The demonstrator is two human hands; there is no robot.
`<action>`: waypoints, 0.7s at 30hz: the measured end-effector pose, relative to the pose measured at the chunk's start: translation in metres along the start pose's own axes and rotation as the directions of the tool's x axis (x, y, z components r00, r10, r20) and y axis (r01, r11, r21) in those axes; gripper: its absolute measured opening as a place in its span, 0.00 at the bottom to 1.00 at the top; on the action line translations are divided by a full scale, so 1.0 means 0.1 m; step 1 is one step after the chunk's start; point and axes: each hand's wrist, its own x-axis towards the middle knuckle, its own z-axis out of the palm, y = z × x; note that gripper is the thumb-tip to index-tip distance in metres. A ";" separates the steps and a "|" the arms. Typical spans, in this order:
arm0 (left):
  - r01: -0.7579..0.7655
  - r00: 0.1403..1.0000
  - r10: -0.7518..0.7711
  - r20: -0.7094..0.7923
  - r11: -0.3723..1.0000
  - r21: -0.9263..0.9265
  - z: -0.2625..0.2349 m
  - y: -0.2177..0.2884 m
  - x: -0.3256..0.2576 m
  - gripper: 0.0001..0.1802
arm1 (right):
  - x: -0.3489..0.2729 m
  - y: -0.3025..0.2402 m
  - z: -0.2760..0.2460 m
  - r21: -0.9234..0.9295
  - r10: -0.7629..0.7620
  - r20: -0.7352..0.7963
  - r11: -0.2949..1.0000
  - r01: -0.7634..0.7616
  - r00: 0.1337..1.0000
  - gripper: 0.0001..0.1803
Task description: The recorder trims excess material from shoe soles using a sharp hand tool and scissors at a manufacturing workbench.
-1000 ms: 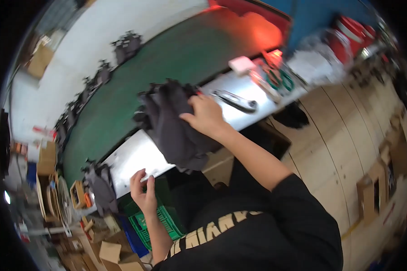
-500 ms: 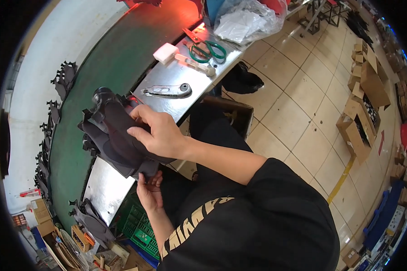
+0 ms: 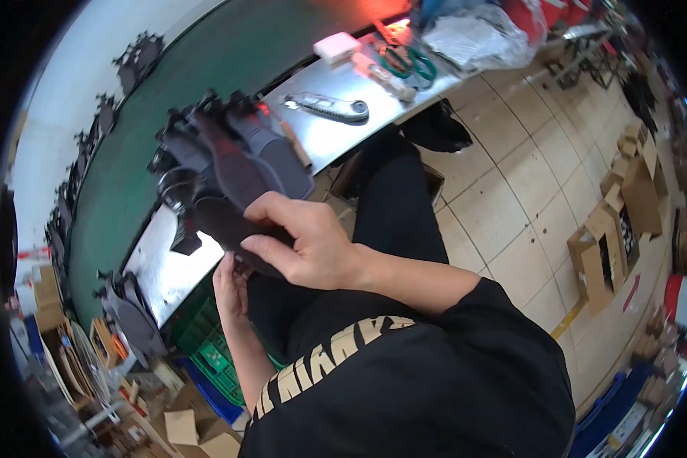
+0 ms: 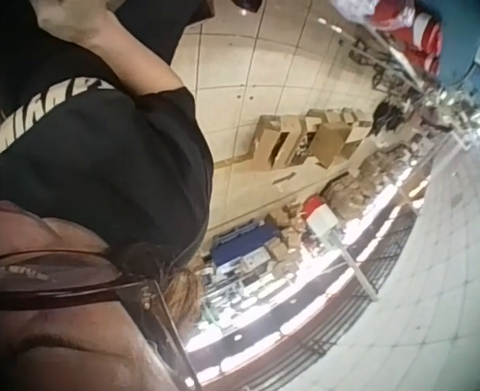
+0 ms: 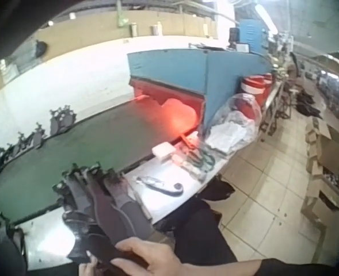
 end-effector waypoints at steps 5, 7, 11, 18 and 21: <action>0.072 0.991 -0.078 -0.113 0.996 -0.061 -0.22 0.01 0.08 0.25 | -0.13 -0.04 -0.10 -0.086 0.087 -0.109 0.992 -0.097 0.990 0.11; 0.070 0.981 -0.083 -0.176 0.994 -0.080 -0.14 0.05 0.09 0.24 | -0.16 -0.18 -0.20 0.041 0.071 -0.150 0.997 -0.065 0.986 0.10; 0.053 0.970 -0.067 -0.233 0.996 -0.067 -0.13 0.00 0.15 0.21 | -0.28 -0.15 -0.48 0.153 0.124 -0.278 0.985 -0.083 0.953 0.10; 0.049 0.976 -0.052 -0.212 0.999 -0.021 -0.13 -0.04 0.17 0.19 | -0.43 -0.12 -0.61 0.109 0.119 -0.328 0.990 -0.087 0.937 0.09; 0.038 0.976 -0.039 -0.213 0.999 -0.006 -0.15 -0.06 0.17 0.20 | -0.43 -0.15 -0.64 0.095 0.085 -0.303 0.994 -0.059 0.949 0.09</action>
